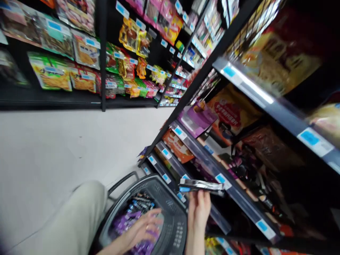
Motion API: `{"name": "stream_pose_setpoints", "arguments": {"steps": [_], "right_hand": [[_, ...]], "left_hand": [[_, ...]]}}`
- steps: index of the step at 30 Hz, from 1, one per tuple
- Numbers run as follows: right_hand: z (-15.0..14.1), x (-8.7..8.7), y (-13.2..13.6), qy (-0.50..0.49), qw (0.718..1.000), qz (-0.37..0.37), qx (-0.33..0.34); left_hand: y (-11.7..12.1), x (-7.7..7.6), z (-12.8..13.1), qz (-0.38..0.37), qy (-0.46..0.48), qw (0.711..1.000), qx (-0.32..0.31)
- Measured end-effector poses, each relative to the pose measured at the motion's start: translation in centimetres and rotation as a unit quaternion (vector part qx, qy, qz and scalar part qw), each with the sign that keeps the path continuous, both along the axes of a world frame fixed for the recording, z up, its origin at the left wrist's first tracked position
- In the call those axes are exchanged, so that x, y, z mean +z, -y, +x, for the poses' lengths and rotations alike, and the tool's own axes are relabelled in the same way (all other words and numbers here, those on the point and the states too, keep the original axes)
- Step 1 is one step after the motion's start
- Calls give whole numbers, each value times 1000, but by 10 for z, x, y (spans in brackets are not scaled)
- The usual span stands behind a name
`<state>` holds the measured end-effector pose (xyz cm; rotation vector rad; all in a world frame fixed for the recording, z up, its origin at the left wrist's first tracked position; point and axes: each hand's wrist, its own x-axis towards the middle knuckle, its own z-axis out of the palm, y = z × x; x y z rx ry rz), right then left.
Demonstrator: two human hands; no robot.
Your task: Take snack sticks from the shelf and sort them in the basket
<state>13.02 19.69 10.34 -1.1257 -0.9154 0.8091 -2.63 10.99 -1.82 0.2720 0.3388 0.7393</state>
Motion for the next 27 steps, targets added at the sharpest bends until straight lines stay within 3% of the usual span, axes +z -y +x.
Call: {"name": "stream_pose_setpoints", "arguments": {"steps": [2,4,7,11,16,20,23,25,27], "right_hand": [[-17,-55,59,-60,996,-69,3],[-27,-99,106,-87,984,-150,26],[-21,-135,149,-112,967,-225,42],[12,-149,177,-116,975,-187,-41],[34,-155,191,-80,981,-176,-9],[38,-163,194,-86,980,-177,31],[43,-168,194,-86,978,-189,25],[46,-171,193,-84,976,-202,9],[48,-172,192,-82,974,-212,4]], "left_hand": [[-9,-11,1,33,17,998,59],[-7,-18,1,79,-35,995,49],[7,-20,-2,154,-141,978,7],[23,-23,-6,230,-224,946,-45],[27,-35,-8,256,-304,916,-62],[26,-40,-8,260,-335,905,-33],[25,-40,-6,279,-331,900,40],[25,-41,-5,272,-313,907,73],[24,-42,-4,240,-280,927,61]]}}
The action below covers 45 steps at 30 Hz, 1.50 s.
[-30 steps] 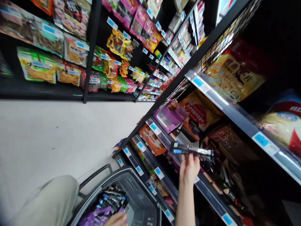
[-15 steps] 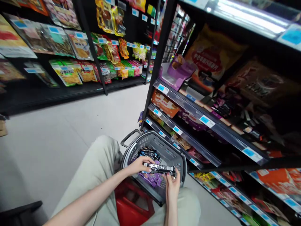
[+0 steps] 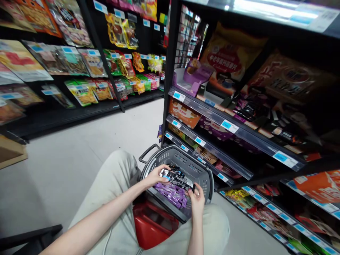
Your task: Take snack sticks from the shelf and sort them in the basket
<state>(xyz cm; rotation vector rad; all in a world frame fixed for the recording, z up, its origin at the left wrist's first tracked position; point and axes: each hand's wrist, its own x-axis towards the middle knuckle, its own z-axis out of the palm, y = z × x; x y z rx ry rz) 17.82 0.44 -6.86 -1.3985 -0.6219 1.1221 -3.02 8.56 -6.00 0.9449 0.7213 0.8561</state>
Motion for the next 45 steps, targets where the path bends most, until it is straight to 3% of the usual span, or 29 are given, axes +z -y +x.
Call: {"name": "stream_pose_setpoints", "arguments": {"steps": [3,8,16,25,31,36,45], "right_hand": [[0,1,-1,0,1000,-3,4],[-1,5,-1,-8,1000,-1,6],[4,11,-1,-29,999,-6,-12],[2,18,2,-28,999,10,22],[3,17,5,-18,994,9,109],[0,18,4,43,992,-12,115],[-9,24,1,122,991,-29,39]], "left_hand": [[0,0,-1,-50,39,997,-34],[-4,0,-5,-65,54,995,-51],[-10,-4,-12,-44,-17,995,-91],[-12,0,-12,23,-102,995,-5],[-19,-6,-16,124,-193,972,52],[-20,-10,-17,63,-159,983,65],[-20,-11,-17,-39,-75,995,57]]}}
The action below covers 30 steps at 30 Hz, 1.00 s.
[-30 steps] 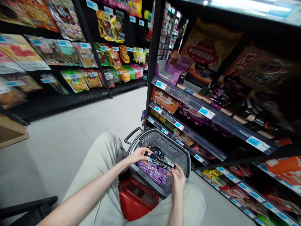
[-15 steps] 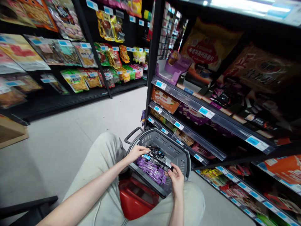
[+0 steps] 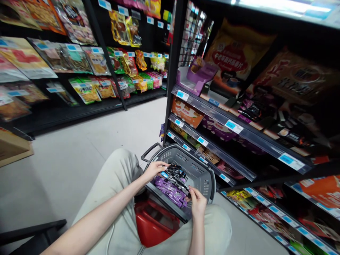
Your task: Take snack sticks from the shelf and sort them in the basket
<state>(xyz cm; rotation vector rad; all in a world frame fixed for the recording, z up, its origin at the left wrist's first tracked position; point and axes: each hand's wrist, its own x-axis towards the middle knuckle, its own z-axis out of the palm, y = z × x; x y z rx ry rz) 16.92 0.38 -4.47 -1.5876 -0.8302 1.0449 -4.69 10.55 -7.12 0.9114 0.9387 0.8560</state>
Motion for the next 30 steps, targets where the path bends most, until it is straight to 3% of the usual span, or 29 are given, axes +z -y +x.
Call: {"name": "stream_pose_setpoints", "arguments": {"steps": [8,11,16,23,26,30], "right_hand": [[-3,-4,-5,-11,998,28,-52],[1,-11,-5,-46,997,27,-54],[5,-15,-1,-104,994,20,12],[-8,-7,-1,-145,988,31,38],[-9,-9,-3,-131,990,44,32],[-1,-17,-6,-24,996,77,39]], "left_hand": [[4,-6,7,-39,40,998,9],[6,-4,6,-70,34,996,-33],[10,2,3,-103,31,984,-138],[14,-1,7,-61,19,992,-113],[15,2,8,-50,17,992,-115],[16,7,8,-44,11,992,-122]]}}
